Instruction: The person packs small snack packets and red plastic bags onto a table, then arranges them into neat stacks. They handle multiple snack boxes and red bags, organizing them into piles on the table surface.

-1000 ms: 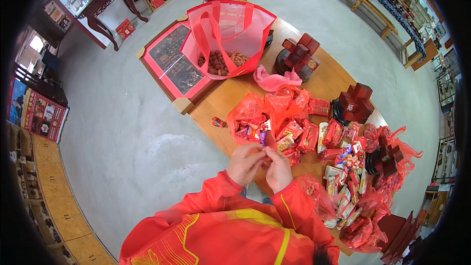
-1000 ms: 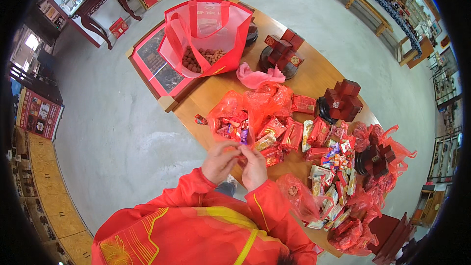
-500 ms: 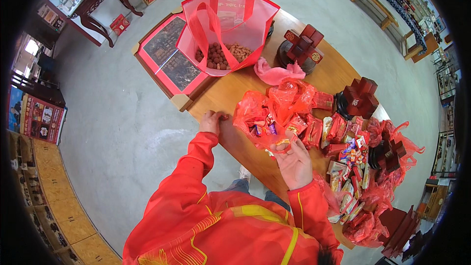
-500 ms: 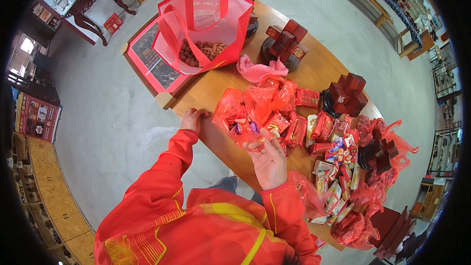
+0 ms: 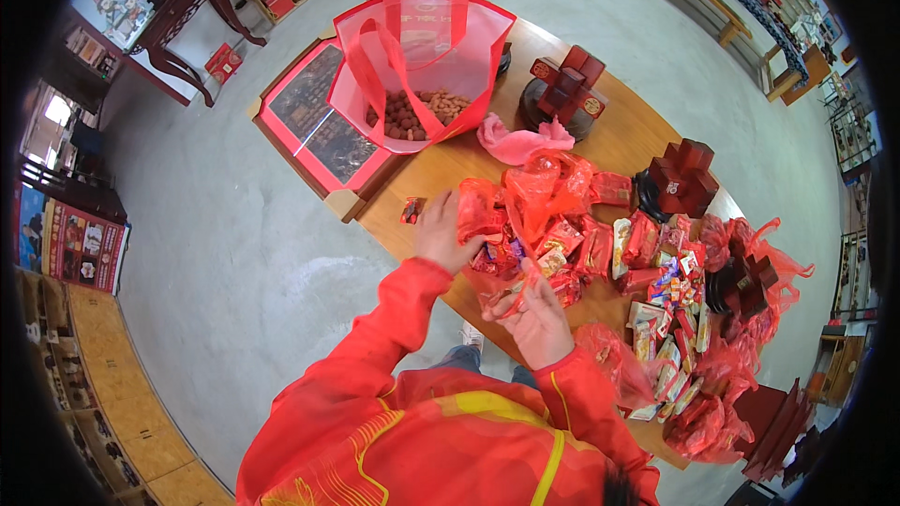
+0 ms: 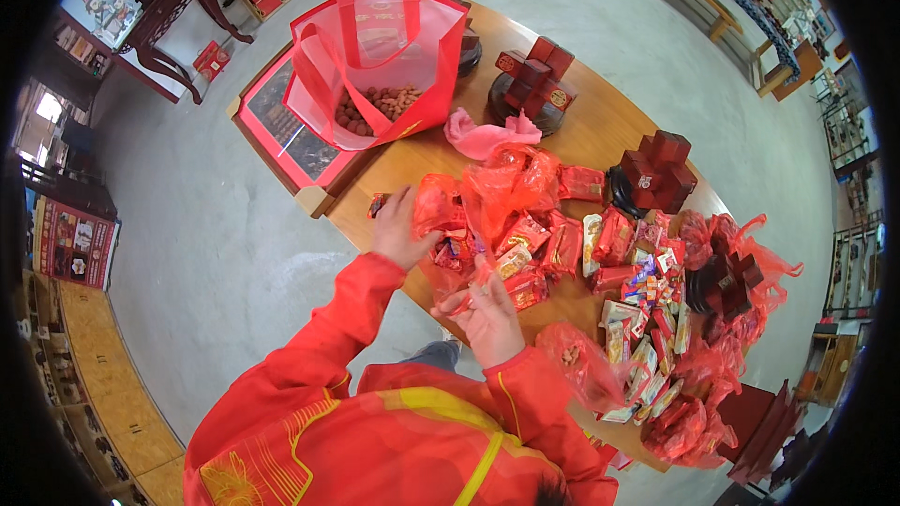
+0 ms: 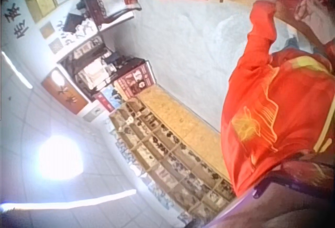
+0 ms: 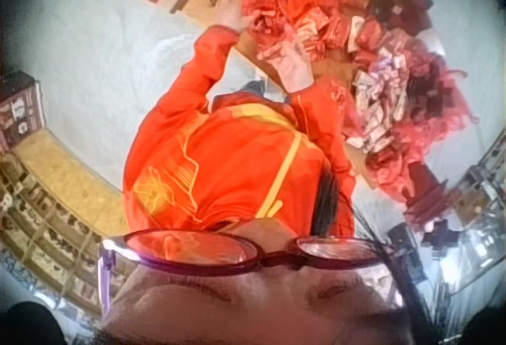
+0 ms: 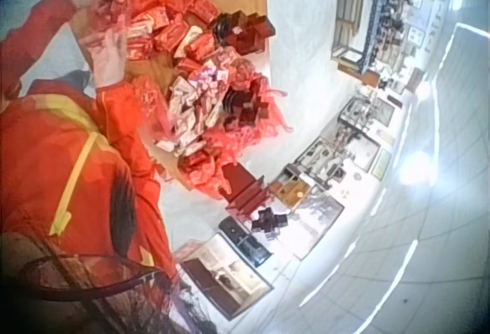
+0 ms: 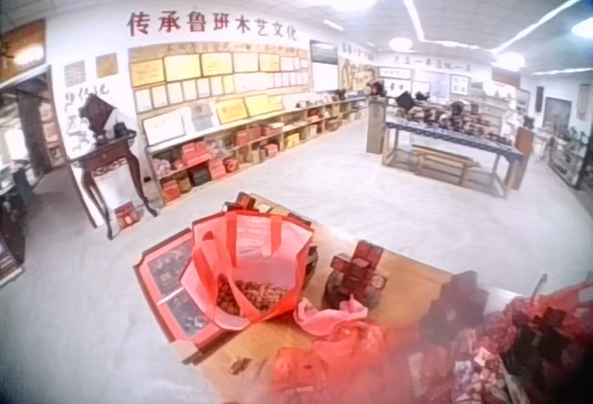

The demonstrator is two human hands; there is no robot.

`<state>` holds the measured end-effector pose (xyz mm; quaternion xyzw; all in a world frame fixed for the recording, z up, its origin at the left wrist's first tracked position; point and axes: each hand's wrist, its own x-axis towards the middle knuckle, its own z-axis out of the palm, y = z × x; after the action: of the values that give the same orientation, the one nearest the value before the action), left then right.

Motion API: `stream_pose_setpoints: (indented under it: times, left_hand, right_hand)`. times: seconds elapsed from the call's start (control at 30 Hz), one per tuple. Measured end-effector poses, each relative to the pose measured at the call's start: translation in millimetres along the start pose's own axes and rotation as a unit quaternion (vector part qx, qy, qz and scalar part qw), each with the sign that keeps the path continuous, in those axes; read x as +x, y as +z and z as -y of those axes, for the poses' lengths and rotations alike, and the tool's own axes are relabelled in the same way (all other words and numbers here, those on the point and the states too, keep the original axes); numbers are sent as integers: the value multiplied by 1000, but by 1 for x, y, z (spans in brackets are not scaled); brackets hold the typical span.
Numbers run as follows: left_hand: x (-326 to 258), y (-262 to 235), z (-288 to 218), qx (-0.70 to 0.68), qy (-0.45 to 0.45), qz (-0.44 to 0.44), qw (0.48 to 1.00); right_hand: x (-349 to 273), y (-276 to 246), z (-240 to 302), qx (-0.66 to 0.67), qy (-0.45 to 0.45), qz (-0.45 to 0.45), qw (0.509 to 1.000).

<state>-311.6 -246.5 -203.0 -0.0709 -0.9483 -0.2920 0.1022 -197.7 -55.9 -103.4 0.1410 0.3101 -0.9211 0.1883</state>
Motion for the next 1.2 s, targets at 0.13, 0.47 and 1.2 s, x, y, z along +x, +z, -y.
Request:
stream_pose_setpoints:
  times: [0.13, 0.47, 1.2]
  left_hand:
    - [37, 30, -13, 144, -17, -7, 989]
    - [78, -63, 44, -185, -93, 138, 968]
    - [12, -117, -49, -521, -258, 269, 768]
  right_hand:
    - [-11, 5, -3, -16, 14, 34, 999]
    - [-32, -15, 10, 56, -61, 60, 995]
    - [-136, -53, 6, -460, -147, -119, 867]
